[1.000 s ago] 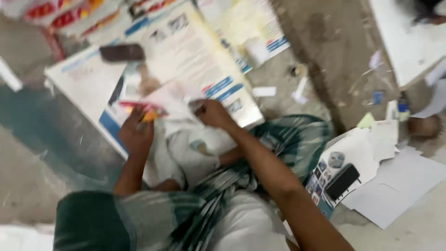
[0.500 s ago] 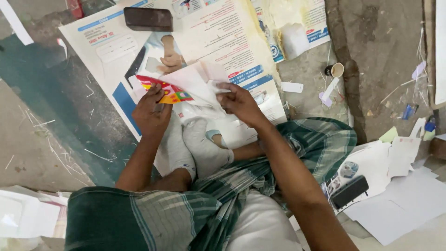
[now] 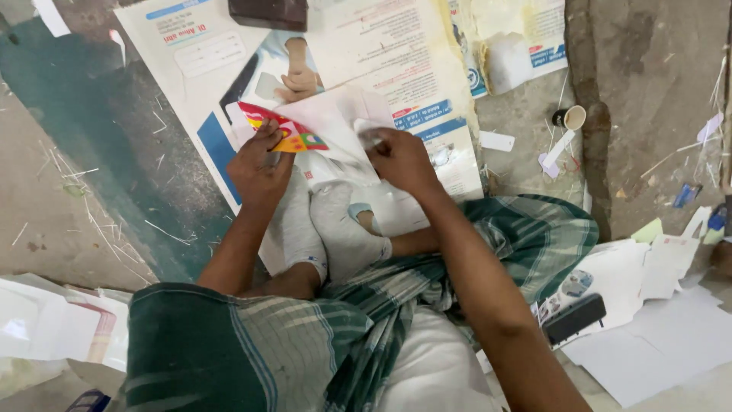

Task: The worker is gluing and assembling paper envelopes and cardholders from printed sheets.

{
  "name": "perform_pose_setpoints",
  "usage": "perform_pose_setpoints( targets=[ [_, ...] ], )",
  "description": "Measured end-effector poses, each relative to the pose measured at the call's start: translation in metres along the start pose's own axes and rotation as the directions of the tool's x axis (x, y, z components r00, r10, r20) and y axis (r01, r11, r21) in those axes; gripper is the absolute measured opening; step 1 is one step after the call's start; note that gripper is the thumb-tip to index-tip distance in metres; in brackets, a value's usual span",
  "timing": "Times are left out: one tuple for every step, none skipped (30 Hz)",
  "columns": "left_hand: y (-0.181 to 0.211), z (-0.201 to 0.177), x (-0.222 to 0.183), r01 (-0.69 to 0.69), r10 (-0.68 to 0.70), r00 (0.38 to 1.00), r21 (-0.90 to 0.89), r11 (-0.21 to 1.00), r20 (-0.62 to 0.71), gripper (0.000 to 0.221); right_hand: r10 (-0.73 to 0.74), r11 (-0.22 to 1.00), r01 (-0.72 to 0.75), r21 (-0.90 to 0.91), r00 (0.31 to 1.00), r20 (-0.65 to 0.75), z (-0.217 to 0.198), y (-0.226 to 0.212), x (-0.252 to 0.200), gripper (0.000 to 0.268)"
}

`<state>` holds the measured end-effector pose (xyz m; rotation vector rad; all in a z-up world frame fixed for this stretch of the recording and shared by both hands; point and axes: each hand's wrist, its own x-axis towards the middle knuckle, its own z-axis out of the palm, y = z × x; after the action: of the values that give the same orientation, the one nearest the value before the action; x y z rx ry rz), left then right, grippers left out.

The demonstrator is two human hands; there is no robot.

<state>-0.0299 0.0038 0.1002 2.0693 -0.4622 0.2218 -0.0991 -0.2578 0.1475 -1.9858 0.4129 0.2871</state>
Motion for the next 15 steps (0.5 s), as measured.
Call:
perform_pose_setpoints(
  targets=[
    [0.004,-0.002,-0.003,-0.001,0.001,1.0,0.01,1.0,0.003,0.027,0.062,0.998,-0.062,0.002,0.998,0.002,-0.001,-0.007,-0.005,0.033],
    [0.004,0.001,0.003,-0.018,0.018,1.0,0.02,1.0,-0.014,0.027,0.101,0.995,-0.101,-0.003,0.995,-0.004,-0.007,-0.017,0.001,0.038],
    [0.003,0.002,0.01,-0.03,0.03,0.999,0.012,0.999,-0.019,0.027,0.093,0.996,-0.093,-0.007,0.996,-0.017,-0.006,-0.013,0.006,0.038],
    [0.004,0.001,0.011,-0.035,0.036,0.999,0.025,0.999,-0.029,0.026,0.045,0.996,-0.046,-0.076,0.999,-0.023,-0.004,-0.008,0.01,0.035],
    [0.004,0.0,0.012,-0.04,0.041,0.998,0.039,0.998,-0.038,0.025,-0.004,0.989,0.001,-0.145,1.0,-0.026,-0.002,-0.004,0.014,0.032],
    [0.006,0.001,0.01,-0.03,0.031,0.999,0.035,0.999,-0.036,0.025,0.004,0.989,-0.007,-0.149,1.0,-0.021,-0.003,-0.001,0.012,0.032],
    [0.007,0.002,0.008,-0.023,0.024,0.999,0.024,0.999,-0.021,0.025,0.036,0.999,-0.038,0.037,0.998,0.044,-0.003,0.002,0.011,0.034],
    [0.006,-0.002,0.008,-0.02,0.02,1.0,0.024,1.0,-0.008,0.026,0.05,0.971,-0.076,0.228,0.992,0.118,0.0,0.004,0.012,0.037],
    [0.008,-0.005,0.003,-0.013,0.013,1.0,0.031,0.999,-0.008,0.026,0.05,0.97,-0.079,0.23,0.991,0.127,0.003,0.01,0.004,0.037],
    [0.007,-0.006,0.004,-0.016,0.016,1.0,0.034,0.999,-0.001,0.027,0.106,0.867,-0.175,0.466,0.98,0.17,0.005,0.016,0.001,0.041],
    [0.006,-0.008,0.006,-0.018,0.018,1.0,0.037,0.999,0.007,0.029,0.148,0.699,-0.265,0.664,0.962,0.228,0.007,0.021,-0.001,0.045],
    [0.001,-0.004,0.009,-0.025,0.025,1.0,0.036,0.999,-0.005,0.029,0.138,0.706,-0.255,0.661,0.965,0.224,0.003,0.018,0.003,0.045],
    [-0.004,0.001,0.013,-0.024,0.024,1.0,0.023,0.999,-0.019,0.029,0.127,0.854,-0.185,0.486,0.981,0.15,0.0,0.017,0.007,0.036],
    [-0.006,0.001,0.005,-0.007,0.007,1.0,0.011,1.0,-0.012,0.029,0.122,0.948,-0.142,0.285,0.989,0.087,0.001,0.017,-0.001,0.027],
    [-0.004,-0.001,0.002,0.003,-0.003,1.0,0.013,1.0,-0.004,0.029,0.133,0.946,-0.154,0.286,0.987,0.094,0.005,0.019,0.003,0.027]
  ],
)
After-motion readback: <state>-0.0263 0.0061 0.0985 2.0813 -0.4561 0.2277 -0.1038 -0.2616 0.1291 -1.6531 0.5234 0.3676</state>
